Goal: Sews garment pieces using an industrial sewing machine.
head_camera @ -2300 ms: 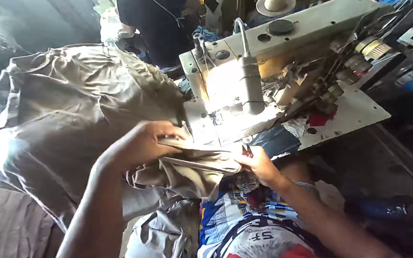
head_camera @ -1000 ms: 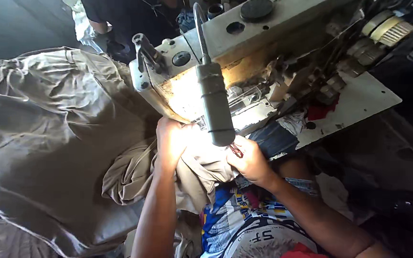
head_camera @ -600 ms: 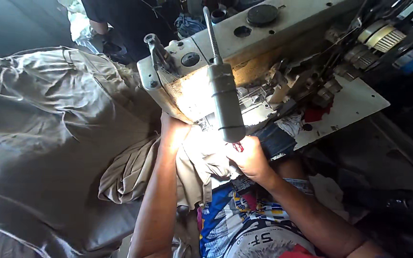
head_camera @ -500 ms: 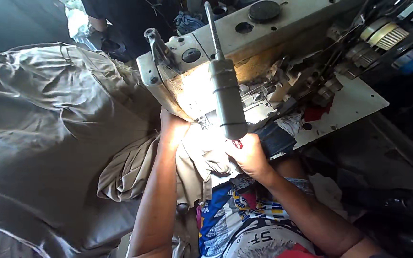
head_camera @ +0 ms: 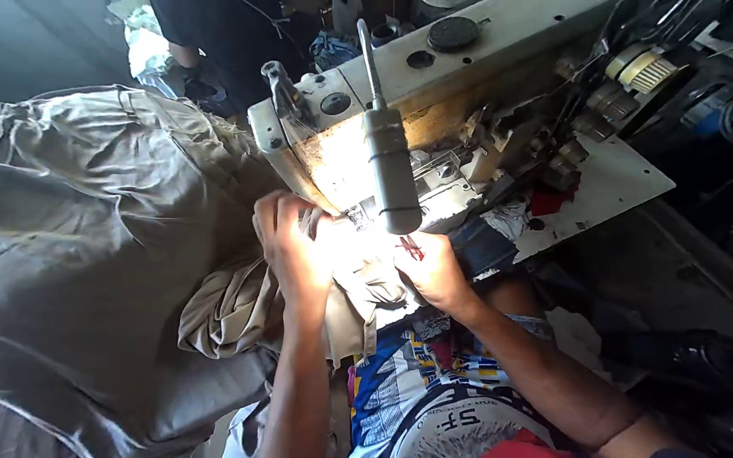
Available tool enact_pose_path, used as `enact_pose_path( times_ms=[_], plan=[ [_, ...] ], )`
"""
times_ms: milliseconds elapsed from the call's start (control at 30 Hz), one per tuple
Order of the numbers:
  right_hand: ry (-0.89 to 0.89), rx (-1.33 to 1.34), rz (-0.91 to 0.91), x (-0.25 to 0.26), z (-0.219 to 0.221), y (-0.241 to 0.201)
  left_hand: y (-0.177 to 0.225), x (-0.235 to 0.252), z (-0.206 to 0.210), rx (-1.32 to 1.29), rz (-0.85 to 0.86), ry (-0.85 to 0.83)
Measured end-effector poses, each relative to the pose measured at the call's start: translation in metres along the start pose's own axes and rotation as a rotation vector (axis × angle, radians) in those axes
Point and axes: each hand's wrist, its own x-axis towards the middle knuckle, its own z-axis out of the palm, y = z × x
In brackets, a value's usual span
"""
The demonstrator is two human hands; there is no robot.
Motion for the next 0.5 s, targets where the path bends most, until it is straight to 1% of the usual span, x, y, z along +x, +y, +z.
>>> enact_pose_path(
  times_ms=[33, 67, 100, 133, 167, 200, 233, 300, 367, 433, 500],
  plan=[
    [-0.017, -0.001, 0.006, 0.001, -0.001, -0.001, 0.004, -0.017, -0.006, -0.066, 0.065, -0.001],
    [-0.035, 0.007, 0.012, 0.002, -0.002, -0.002, 0.004, -0.037, -0.01, -0.117, 0.124, -0.082],
    [-0.054, 0.019, 0.02, 0.003, -0.003, -0.002, 0.004, -0.055, -0.013, -0.118, 0.182, -0.225],
    [-0.076, 0.03, 0.028, 0.005, -0.004, -0.003, 0.004, -0.071, -0.018, -0.046, 0.228, -0.361],
    [-0.107, 0.04, 0.032, 0.006, -0.006, -0.003, 0.003, -0.083, -0.024, 0.038, 0.268, -0.453],
    [-0.145, 0.039, 0.029, 0.008, -0.009, -0.003, 0.001, -0.091, -0.032, 0.09, 0.297, -0.49],
    [-0.188, 0.006, 0.014, 0.009, -0.011, -0.003, 0.0, -0.095, -0.042, 0.119, 0.312, -0.5],
    [-0.279, -0.153, -0.057, 0.012, -0.016, -0.003, 0.003, -0.099, -0.064, 0.103, 0.322, -0.499],
    [-0.349, -0.364, -0.2, 0.01, -0.021, -0.003, 0.012, -0.099, -0.081, -0.001, 0.343, -0.517],
    [-0.393, -0.535, -0.334, 0.006, -0.023, -0.004, 0.025, -0.099, -0.089, -0.143, 0.355, -0.523],
    [-0.434, -0.583, -0.453, 0.002, -0.025, -0.007, 0.038, -0.098, -0.09, -0.23, 0.38, -0.483]
  ],
)
